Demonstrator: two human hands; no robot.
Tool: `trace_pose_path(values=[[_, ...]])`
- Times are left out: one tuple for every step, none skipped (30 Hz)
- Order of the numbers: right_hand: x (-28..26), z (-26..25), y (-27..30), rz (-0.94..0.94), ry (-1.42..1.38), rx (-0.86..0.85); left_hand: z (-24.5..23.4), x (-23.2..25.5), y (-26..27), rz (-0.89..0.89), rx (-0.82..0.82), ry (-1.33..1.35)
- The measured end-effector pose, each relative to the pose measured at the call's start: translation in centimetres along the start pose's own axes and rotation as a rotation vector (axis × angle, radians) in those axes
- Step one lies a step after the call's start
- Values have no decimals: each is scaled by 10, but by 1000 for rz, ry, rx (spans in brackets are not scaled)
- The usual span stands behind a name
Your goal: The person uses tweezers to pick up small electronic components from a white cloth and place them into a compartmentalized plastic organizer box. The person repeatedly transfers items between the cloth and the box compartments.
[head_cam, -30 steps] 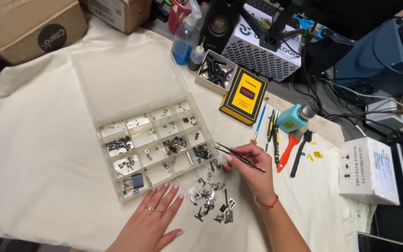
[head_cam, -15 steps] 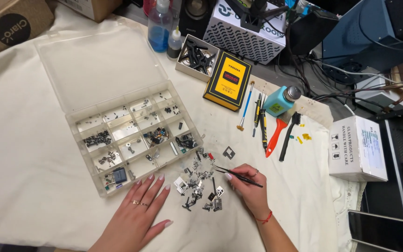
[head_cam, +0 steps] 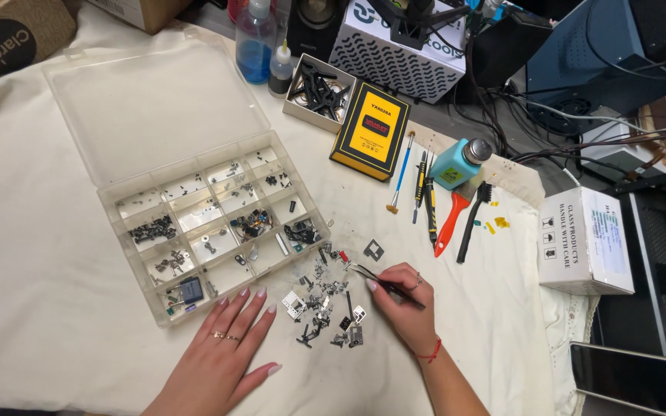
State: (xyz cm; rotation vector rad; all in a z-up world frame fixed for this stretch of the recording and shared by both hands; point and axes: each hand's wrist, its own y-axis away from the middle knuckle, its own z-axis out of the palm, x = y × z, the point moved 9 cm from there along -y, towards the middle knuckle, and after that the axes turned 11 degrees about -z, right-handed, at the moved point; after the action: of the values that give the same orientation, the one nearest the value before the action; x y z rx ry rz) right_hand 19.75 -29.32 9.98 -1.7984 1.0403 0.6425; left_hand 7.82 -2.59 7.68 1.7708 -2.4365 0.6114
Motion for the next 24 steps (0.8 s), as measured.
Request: trace_pose_path(values=[[-6, 2, -3, 0, 0, 0, 1, 0, 1, 0, 1, 0], [-22, 5, -7, -128, 46, -25, 2, -1, 1, -4, -3, -6], [-39, 10, -9, -256, 92, -50, 3, -1, 2, -7, -6, -12], [-43, 10, -10, -257, 91, -52, 3, -1, 2, -9, -5, -12], [-49, 13, -11, -281, 107, -79, 2, -1, 2, -5, -4, -12], [-54, 16, -11, -304, 122, -106, 2, 0, 2, -1, -5, -12], [-55, 17, -12, -304, 122, -107, 1, 0, 1, -3, -5, -12], [-60, 19, -12, -361, 159, -124, 0, 0, 1, -1, -4, -3], [-65, 21, -11, -417, 196, -140, -1, 0, 1, 1, -3, 6], [-65, 21, -11, -417, 197, -140, 0, 0, 1, 1, -3, 6], [-66, 22, -10, -433, 213, -152, 0, 0, 1, 2, -3, 2], [-67, 23, -10, -449, 229, -165, 0, 0, 1, 1, -2, -2], [-67, 23, -11, -451, 229, -166, 0, 0, 1, 0, 0, -3], [-71, 25, -10, -486, 249, -179, 0, 0, 1, 0, 1, 0], [-75, 27, -10, -520, 270, -192, -1, 0, 1, 0, 1, 4], [-75, 27, -10, -521, 270, -192, -1, 0, 1, 0, 2, 3], [-76, 29, -9, -543, 286, -206, 0, 0, 1, 0, 3, 0], [-78, 30, -8, -565, 301, -219, 0, 0, 2, 1, 3, -3], [-78, 31, -8, -566, 301, -220, 0, 0, 1, 0, 4, -4], [-79, 32, -7, -582, 296, -235, 0, 0, 1, -2, -3, -2], [-80, 34, -6, -598, 292, -250, 0, 0, 1, -5, -10, 0], [-81, 34, -7, -599, 291, -250, 0, 0, 2, -6, -10, 0], [-82, 35, -7, -606, 304, -247, 0, 0, 2, -5, -4, -5], [-83, 35, -7, -613, 317, -244, 0, 0, 2, -3, 3, -10]])
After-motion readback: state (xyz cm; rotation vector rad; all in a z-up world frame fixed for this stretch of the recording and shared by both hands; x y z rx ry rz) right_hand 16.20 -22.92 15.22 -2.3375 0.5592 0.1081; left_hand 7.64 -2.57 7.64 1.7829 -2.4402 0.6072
